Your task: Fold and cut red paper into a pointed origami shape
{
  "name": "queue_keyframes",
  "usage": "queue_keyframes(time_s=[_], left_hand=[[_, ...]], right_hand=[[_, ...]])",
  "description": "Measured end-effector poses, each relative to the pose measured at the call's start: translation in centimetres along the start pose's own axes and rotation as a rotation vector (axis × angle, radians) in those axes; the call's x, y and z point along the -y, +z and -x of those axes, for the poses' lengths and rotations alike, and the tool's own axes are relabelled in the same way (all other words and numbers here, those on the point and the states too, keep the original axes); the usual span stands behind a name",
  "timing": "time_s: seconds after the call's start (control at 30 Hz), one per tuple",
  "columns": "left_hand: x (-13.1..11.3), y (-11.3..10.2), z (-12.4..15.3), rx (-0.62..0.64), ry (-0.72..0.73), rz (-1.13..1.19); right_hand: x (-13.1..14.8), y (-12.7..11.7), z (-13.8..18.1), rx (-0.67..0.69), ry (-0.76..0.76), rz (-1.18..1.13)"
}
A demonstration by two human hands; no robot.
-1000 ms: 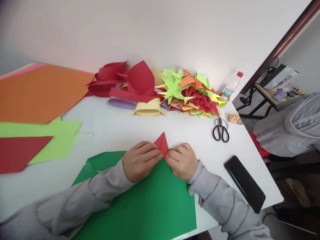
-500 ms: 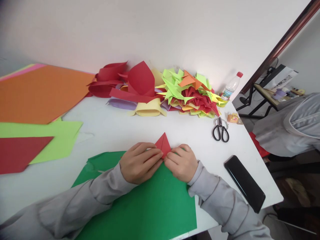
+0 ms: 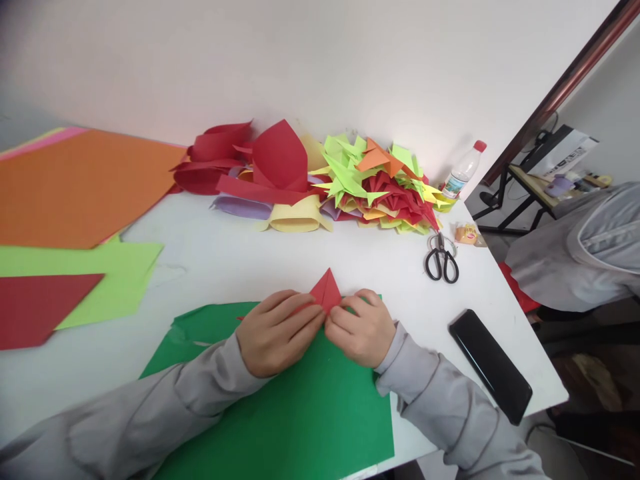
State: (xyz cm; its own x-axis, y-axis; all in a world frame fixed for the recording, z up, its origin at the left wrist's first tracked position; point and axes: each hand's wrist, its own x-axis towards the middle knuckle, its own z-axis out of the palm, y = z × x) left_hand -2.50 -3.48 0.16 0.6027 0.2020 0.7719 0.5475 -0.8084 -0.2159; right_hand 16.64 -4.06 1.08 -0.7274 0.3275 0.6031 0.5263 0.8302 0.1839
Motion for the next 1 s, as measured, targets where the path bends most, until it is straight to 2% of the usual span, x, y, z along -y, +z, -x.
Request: queue_keyframes(time_s=[0.27,0.37,0.57,0.83,1.0], left_hand=[[-0.5,0.3,0.9,-0.056,0.015,-0.030],[-0.3,-0.2,0.5,-0.024,0.020,-0.038],[0.6,-0.7,-0.1,0.011,-0.087,-0.064],[2.7,-2.0,1.4,-0.029,-0.326,0.137],[3.8,-1.3,2.2,-0.033,-0.354,0.352]], right_hand=[[0.4,-0.2,-0.2,-0.020,0.016,0.025],[0.4,-0.2,-0.2,-0.038,0.033,0.039],[-0.9,0.4,0.7,-0.055,0.152,0.001],[-2.2,0.8,1.7,-0.061,0.201,-0.078],[-2.3,1.1,2.1,-0.013,0.133,-0.222]])
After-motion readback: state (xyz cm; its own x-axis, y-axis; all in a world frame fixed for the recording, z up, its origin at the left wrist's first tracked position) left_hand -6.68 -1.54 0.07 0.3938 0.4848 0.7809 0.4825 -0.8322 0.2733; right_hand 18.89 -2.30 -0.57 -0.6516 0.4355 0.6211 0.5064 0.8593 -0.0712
